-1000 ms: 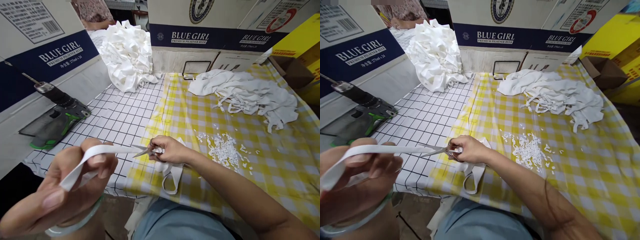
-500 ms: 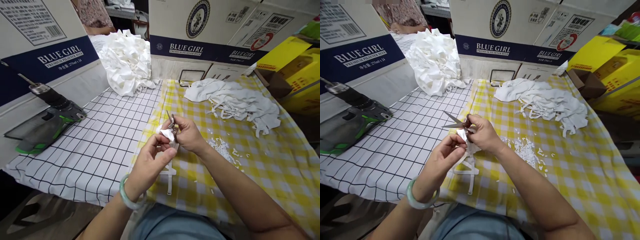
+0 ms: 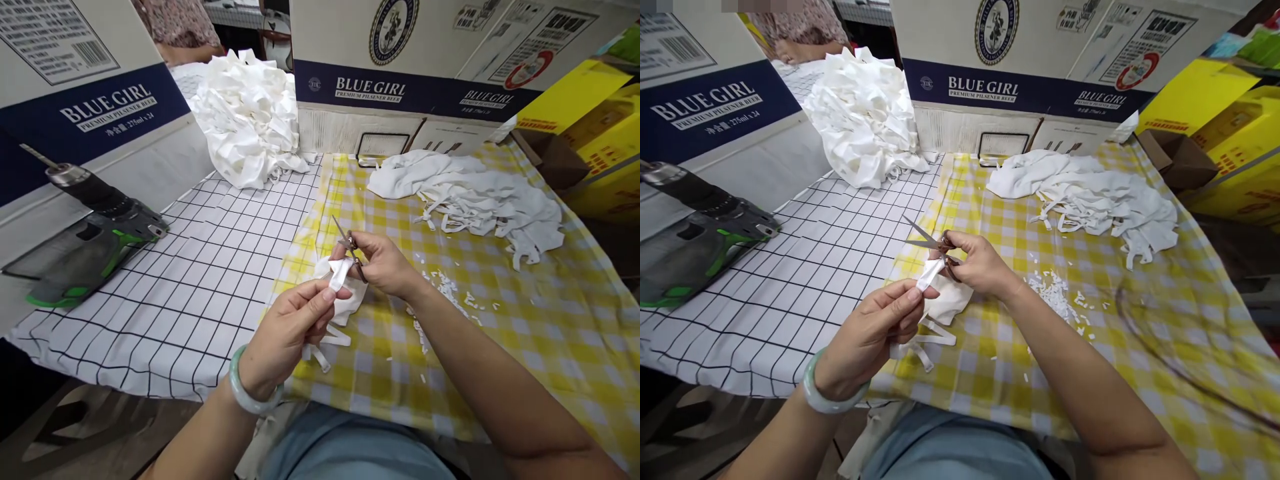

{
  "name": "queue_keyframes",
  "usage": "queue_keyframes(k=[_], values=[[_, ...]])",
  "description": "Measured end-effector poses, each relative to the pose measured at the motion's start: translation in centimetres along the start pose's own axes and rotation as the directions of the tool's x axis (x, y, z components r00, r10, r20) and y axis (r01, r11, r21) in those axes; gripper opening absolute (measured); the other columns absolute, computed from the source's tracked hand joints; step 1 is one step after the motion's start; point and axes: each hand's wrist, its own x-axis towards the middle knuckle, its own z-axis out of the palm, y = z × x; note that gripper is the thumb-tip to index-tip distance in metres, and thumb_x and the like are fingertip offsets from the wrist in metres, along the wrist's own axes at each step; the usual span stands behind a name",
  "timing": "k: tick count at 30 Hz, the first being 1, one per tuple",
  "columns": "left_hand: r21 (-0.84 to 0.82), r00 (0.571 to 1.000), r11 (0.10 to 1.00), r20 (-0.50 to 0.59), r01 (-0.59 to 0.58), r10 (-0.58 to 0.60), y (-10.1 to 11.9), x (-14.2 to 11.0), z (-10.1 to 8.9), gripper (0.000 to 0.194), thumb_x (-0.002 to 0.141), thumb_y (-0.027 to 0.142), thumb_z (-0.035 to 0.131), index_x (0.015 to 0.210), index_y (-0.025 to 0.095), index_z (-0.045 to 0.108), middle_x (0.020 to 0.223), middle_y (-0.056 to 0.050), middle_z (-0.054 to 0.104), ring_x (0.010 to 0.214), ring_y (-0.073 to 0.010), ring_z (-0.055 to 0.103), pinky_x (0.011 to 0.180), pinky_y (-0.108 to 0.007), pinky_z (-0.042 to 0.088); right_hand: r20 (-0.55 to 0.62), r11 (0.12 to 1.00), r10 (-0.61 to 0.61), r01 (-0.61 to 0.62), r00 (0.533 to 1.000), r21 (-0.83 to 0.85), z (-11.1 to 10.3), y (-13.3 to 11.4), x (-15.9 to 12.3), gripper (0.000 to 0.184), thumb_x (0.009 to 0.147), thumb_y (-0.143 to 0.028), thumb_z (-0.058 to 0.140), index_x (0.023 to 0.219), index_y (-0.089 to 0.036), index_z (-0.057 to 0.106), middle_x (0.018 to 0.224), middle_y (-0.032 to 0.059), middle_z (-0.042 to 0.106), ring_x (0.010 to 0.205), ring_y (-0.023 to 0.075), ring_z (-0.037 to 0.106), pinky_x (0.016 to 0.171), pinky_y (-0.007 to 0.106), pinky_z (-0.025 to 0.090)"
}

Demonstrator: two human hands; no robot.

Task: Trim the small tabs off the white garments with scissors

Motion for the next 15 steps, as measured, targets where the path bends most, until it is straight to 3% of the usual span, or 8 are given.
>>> queue_keyframes(k=[5,9,11,13,15], values=[[0.164,0.993,0.98,-0.001,-0.117,0.118,1.0,-0.1,-0.4,0.024,0.089,0.036,0.063,0.082,0.015,0.072,0.06,0.002,0.04,0.057,-0.0077,0.035,0.051,-0.021,0.027,0.009,0.987,0.05,-0.051,0.999,0.151,1.2,1.3,-1.3,0.019,0.068,-0.027,0.078,0.077,-0.017,0.065,0.074,0.0001,0.063,0.069,0.0132,0.056,0.065,0.026,0.045],[0.153,0.989,0.988,0.142,0.025,-0.048,1.7,0.1,-0.6,0.028,0.09,0.038,0.058,0.082,0.016,0.073,0.05,0.007,0.024,0.046,-0.0069,0.018,0.045,-0.023,0.015,-0.008,0.952,0.132,-0.124,0.991,0.28,2.6,1.5,-2.0,0.026,0.062,-0.031,0.083,0.074,-0.017,0.064,0.07,-0.0011,0.061,0.064,0.0117,0.054,0.06,0.024,0.044],[0.191,0.987,0.982,0.155,0.015,-0.046,1.8,0.0,-0.4,0.029,0.091,0.038,0.057,0.08,0.017,0.073,0.051,0.006,0.027,0.047,-0.008,0.023,0.045,-0.023,0.021,-0.017,0.938,0.166,-0.153,0.986,0.313,2.7,1.3,-1.8,0.028,0.059,-0.031,0.084,0.072,-0.017,0.063,0.069,-0.0016,0.061,0.062,0.0114,0.054,0.059,0.024,0.044],[0.349,0.981,0.917,0.092,-0.194,0.172,1.7,-0.2,0.0,0.023,0.09,0.033,0.059,0.08,0.018,0.075,0.063,-0.001,0.045,0.06,-0.0123,0.043,0.057,-0.026,0.039,-0.006,0.921,0.197,-0.183,0.98,0.345,3.0,1.3,-1.5,0.032,0.055,-0.033,0.087,0.07,-0.018,0.063,0.066,-0.0025,0.06,0.059,0.0106,0.053,0.058,0.024,0.044],[0.505,0.88,0.745,0.065,-0.436,0.47,1.4,-0.1,0.5,0.016,0.088,0.025,0.062,0.085,0.021,0.077,0.092,-0.008,0.058,0.094,-0.0202,0.055,0.085,-0.032,0.046,0.01,0.89,0.221,-0.206,0.975,0.406,3.8,1.5,-1.4,0.036,0.053,-0.035,0.088,0.07,-0.018,0.062,0.065,-0.0034,0.059,0.058,0.0101,0.052,0.058,0.025,0.045]])
